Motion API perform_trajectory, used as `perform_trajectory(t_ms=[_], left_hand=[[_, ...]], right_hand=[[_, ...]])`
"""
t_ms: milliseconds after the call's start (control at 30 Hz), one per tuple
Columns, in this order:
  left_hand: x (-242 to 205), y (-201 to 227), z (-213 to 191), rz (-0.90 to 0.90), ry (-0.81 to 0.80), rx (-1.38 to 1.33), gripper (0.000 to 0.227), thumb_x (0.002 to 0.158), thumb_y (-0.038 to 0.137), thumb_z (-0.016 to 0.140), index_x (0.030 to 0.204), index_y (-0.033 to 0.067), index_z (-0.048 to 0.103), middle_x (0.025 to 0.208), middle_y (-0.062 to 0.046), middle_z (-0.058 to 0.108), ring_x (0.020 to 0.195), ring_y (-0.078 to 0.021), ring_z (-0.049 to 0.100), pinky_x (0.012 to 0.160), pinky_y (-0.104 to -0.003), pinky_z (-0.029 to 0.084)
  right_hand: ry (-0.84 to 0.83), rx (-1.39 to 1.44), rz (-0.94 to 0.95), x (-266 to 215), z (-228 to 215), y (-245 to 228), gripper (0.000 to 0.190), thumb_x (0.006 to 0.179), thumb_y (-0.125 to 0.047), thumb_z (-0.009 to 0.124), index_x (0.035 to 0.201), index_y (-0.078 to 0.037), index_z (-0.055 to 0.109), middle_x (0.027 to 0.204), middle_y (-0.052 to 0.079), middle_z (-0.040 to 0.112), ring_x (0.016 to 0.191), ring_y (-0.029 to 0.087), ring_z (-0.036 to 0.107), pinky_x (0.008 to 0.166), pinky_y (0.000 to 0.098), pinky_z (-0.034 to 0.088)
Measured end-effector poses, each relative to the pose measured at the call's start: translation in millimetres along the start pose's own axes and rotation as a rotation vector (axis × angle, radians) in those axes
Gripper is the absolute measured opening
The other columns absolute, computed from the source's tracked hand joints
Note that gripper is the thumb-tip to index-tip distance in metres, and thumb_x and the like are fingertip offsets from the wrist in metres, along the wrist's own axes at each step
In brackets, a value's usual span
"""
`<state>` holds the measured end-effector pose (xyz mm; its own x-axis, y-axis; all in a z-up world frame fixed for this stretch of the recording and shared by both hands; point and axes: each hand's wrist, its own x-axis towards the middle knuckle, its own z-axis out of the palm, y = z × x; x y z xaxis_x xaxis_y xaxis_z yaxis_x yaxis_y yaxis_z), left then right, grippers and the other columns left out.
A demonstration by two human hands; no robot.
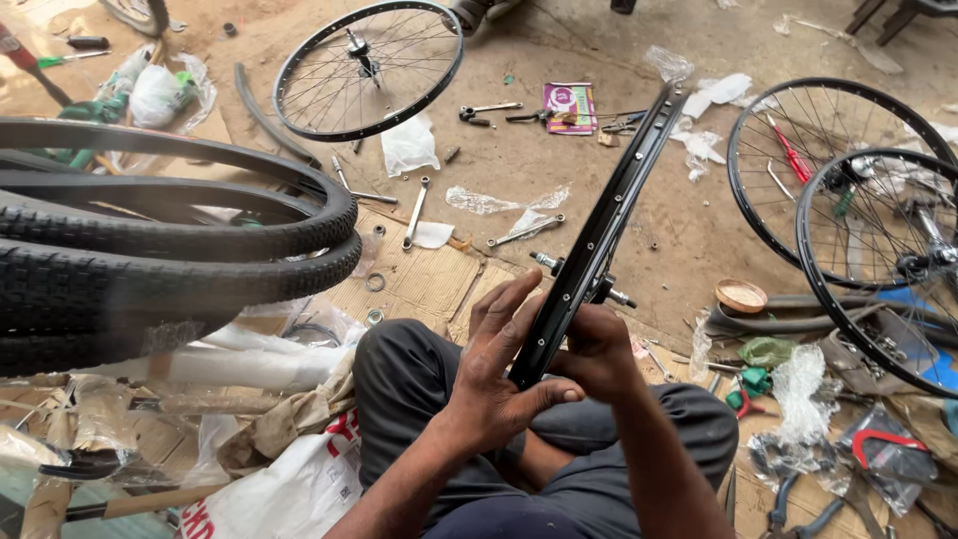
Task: The person sits on the floor and handles a bicycle rim, inspecting it closely. They then pick up a bicycle wheel and adjust the spokes by hand, checking the alignment and tension of the wheel structure.
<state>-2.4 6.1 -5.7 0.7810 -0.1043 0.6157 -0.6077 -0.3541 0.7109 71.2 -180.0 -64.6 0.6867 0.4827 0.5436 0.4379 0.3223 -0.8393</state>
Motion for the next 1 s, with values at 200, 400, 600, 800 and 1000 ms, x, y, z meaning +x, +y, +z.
perform_trajectory(t_ms=[200,400,600,800,1000], left_hand=[[0.2,1.9,2.5,0.0,0.007,0.038,0.087,0.087,0.054,0.078,0.155,0.0087,0.049,0.164,-0.018,0.046,0.155,-0.0392,0.044,0.126,-0.051,0.042],[7.3,9.0,-1.9,-0.023,-0.05,0.062,0.085,0.088,0.047,0.081,0.153,0.0038,0.048,0.158,-0.02,0.048,0.15,-0.0405,0.042,0.122,-0.052,0.041],[11.8,8.6,-0.8,0.0,-0.028,0.055,0.083,0.088,0.041,0.081,0.154,0.0021,0.046,0.157,-0.017,0.052,0.15,-0.0386,0.045,0.125,-0.051,0.039],[7.3,14.5,-3.1,0.021,-0.011,0.056,0.082,0.09,0.046,0.079,0.153,0.0027,0.048,0.157,-0.017,0.052,0.149,-0.0379,0.046,0.126,-0.051,0.039],[6.1,14.7,-3.1,0.014,0.033,0.021,0.082,0.089,0.052,0.076,0.151,0.0047,0.051,0.158,-0.018,0.052,0.148,-0.0385,0.049,0.123,-0.05,0.042]], right_hand=[[0.668,-0.704,-0.289,4.4,53.8,18.1,0.026,0.1,-0.019,0.072,0.087,-0.007,0.053,0.087,0.004,0.068,0.067,0.008,0.062,0.059,0.0224,0.045],[0.463,-0.574,-0.345,6.9,46.4,-2.4,0.019,0.105,-0.017,0.066,0.097,-0.003,0.057,0.094,0.01,0.066,0.078,0.015,0.062,0.067,0.0253,0.047],[0.476,-0.491,0.001,-18.5,23.2,25.6,0.009,0.106,-0.008,0.067,0.113,-0.002,0.07,0.089,0.004,0.07,0.079,0.009,0.066,0.07,0.0255,0.053],[0.306,0.33,0.215,-31.1,16.0,17.2,0.027,0.099,0.001,0.06,0.125,0.007,0.065,0.114,0.01,0.07,0.108,0.016,0.067,0.094,0.0299,0.053],[0.107,-0.057,0.132,-20.7,16.1,-1.4,0.053,0.084,0.003,0.068,0.134,0.007,0.051,0.129,0.012,0.061,0.125,0.019,0.056,0.104,0.0328,0.046]])
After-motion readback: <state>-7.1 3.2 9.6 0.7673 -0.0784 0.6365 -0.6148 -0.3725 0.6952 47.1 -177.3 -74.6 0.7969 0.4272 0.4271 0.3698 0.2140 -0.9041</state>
